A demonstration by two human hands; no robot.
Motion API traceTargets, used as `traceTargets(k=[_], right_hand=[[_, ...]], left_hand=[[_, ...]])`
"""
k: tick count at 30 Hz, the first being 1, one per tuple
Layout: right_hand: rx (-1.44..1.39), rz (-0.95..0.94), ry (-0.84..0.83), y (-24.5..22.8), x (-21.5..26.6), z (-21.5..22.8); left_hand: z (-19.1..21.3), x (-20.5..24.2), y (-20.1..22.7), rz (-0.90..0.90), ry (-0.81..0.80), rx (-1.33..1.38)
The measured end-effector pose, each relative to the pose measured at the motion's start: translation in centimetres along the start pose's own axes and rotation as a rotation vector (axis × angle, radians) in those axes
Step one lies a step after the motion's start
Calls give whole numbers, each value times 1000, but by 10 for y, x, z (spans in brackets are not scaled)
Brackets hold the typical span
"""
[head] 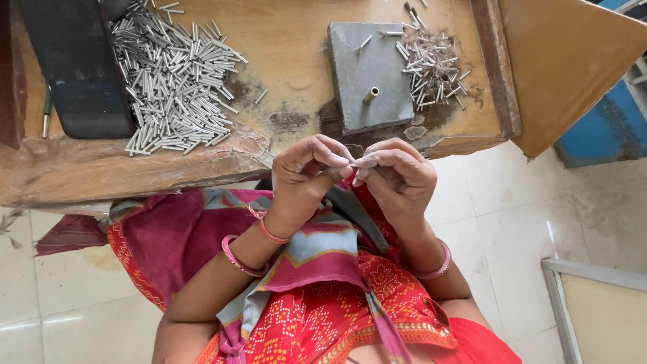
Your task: The person sits at a workbench and assembles small metal cylindrical parts one at a time, picking a piece from a pile, working it between the fingers, and pressing it into a hole in a gray stone block on the bench. Finished pieces accumulate in a pile beside the block.
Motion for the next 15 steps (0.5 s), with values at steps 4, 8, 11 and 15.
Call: traceTargets(k=[4, 8, 11, 15], right_hand=[[142, -63, -133, -4, -1, 1], [255, -12, -163, -10, -10, -2], [373, 60, -217, -25, -24, -11], [588, 242, -243, -26, -9, 0]], left_hand=[[1, -1, 5, -48, -10, -85], [0, -3, 7, -26, -35, -87], [2, -3, 4, 25, -11, -42], [5, -2, -4, 41, -4, -44]])
Point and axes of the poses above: each hand's wrist, its own x-axis away from the middle knuckle, its own z-axis out of the back of the hand, y = z × x, the point moved 5 cm from there along -x, towards the middle knuckle, and after that the axes turned 10 degrees about z, right-handed, at the moved point
